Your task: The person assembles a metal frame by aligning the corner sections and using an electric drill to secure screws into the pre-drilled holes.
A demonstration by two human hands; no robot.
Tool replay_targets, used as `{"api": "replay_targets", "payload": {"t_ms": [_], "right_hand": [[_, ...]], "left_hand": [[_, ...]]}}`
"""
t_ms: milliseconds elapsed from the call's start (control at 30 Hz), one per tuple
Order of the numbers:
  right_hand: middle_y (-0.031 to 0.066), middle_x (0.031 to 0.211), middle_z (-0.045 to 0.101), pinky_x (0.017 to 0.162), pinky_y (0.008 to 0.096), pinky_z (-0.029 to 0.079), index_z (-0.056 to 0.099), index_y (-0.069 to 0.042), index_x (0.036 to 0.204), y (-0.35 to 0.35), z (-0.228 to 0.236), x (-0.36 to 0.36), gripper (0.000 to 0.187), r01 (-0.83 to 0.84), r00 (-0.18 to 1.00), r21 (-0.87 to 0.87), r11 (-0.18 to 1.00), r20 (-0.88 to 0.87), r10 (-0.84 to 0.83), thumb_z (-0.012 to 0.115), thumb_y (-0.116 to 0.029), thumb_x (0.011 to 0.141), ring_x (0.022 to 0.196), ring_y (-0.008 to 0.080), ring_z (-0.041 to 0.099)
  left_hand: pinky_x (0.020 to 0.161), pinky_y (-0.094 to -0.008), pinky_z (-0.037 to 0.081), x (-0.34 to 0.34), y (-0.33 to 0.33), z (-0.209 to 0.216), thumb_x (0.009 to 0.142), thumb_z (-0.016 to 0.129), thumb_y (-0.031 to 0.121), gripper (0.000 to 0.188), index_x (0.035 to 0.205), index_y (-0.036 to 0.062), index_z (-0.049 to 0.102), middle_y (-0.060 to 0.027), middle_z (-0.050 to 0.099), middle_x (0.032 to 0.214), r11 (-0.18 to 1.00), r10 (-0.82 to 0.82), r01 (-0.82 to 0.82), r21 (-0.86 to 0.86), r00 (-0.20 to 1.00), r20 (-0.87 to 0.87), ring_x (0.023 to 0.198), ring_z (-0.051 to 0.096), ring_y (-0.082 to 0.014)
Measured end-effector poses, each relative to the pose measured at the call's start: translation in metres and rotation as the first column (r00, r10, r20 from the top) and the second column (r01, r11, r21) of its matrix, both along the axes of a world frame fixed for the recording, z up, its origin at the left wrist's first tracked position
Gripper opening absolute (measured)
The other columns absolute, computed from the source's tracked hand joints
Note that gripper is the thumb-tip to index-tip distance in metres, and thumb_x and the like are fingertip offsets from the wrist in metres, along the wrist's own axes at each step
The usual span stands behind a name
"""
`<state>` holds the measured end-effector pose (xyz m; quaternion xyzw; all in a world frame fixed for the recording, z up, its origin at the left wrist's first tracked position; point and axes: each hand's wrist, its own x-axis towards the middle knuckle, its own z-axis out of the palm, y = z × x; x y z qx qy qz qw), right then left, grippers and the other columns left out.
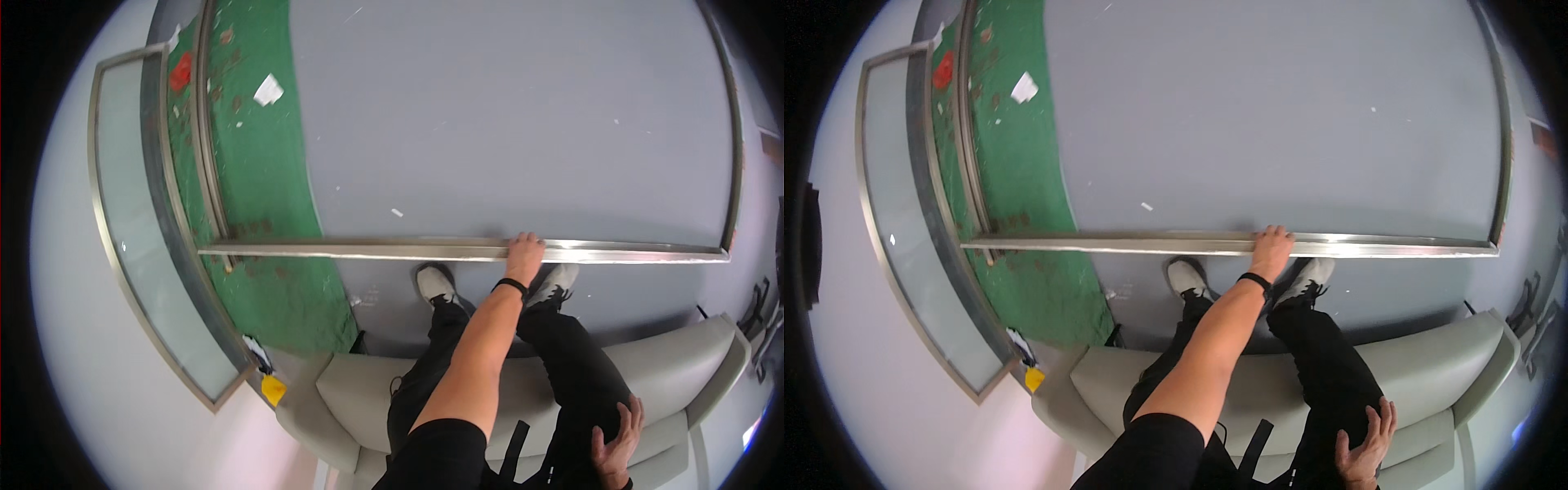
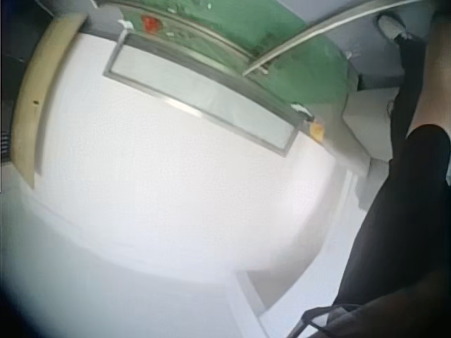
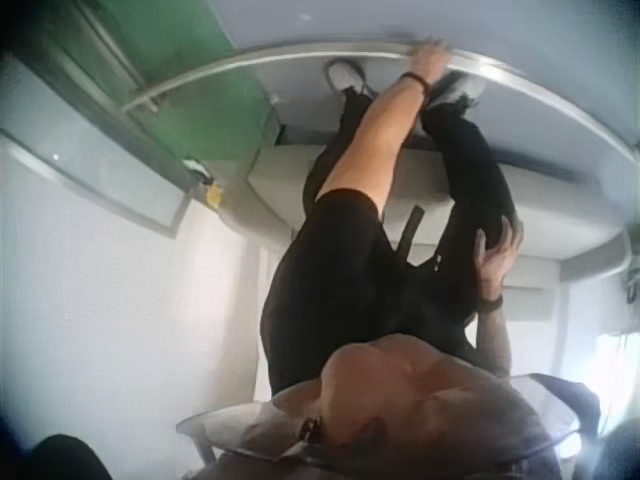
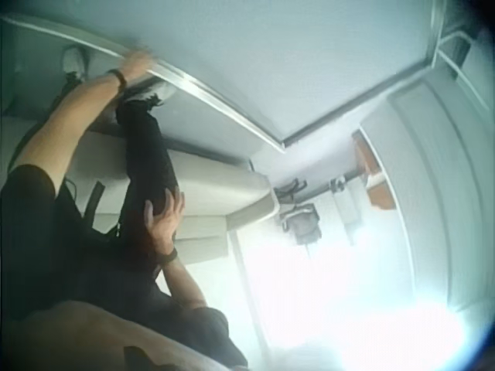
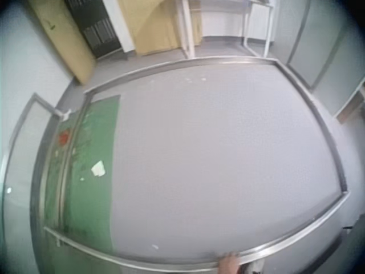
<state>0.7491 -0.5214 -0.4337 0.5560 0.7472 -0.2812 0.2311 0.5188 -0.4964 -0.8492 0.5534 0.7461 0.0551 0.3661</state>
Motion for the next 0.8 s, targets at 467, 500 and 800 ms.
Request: {"api": "replay_targets", "payload": {"t_ms": [467, 500, 800], "right_hand": [[0.0285, 0.141, 0.042, 0.108, 0.0542, 0.030, 0.050, 0.003, 0.126, 0.003, -0.006, -0.010, 0.059, -0.103, 0.994, -0.010, 0.995, 0.020, 0.103, 0.058, -0.040, 0.086, 0.130, 0.0488, 0.039], [0.0286, 0.141, 0.042, 0.108, 0.0542, 0.030, 0.050, 0.003, 0.126, 0.003, -0.006, -0.009, 0.059, -0.114, 0.994, -0.009, 0.993, -0.008, 0.114, 0.057, -0.040, 0.087, 0.129, 0.0488, 0.039], [0.0253, 0.145, 0.039, 0.109, 0.0537, 0.030, 0.050, 0.001, 0.127, 0.008, -0.011, 0.030, 0.058, 0.012, 0.998, -0.061, 0.998, 0.061, -0.008, 0.057, -0.035, 0.083, 0.133, 0.0457, 0.036]], "left_hand": [[0.085, -0.0449, 0.044, 0.013, -0.044, 0.005, 0.088, 0.054, 0.017, 0.023, 0.104, 0.0141, 0.071, -0.0046, 0.060, 0.106, 0.992, 0.094, -0.100, -0.083, 0.993, -0.068, 0.106, 0.052, -0.0265], [0.085, -0.0448, 0.044, 0.016, -0.041, 0.007, 0.088, 0.054, 0.017, 0.023, 0.103, 0.0142, 0.071, -0.0046, 0.060, 0.106, 0.990, 0.094, -0.099, -0.098, 0.994, -0.052, 0.106, 0.052, -0.0264], [0.085, -0.0442, 0.045, 0.014, -0.068, -0.004, 0.088, 0.054, 0.019, 0.021, 0.101, 0.0144, 0.070, -0.0041, 0.060, 0.105, 0.988, 0.125, -0.129, -0.082, 0.991, -0.054, 0.105, 0.054, -0.0255]]}}
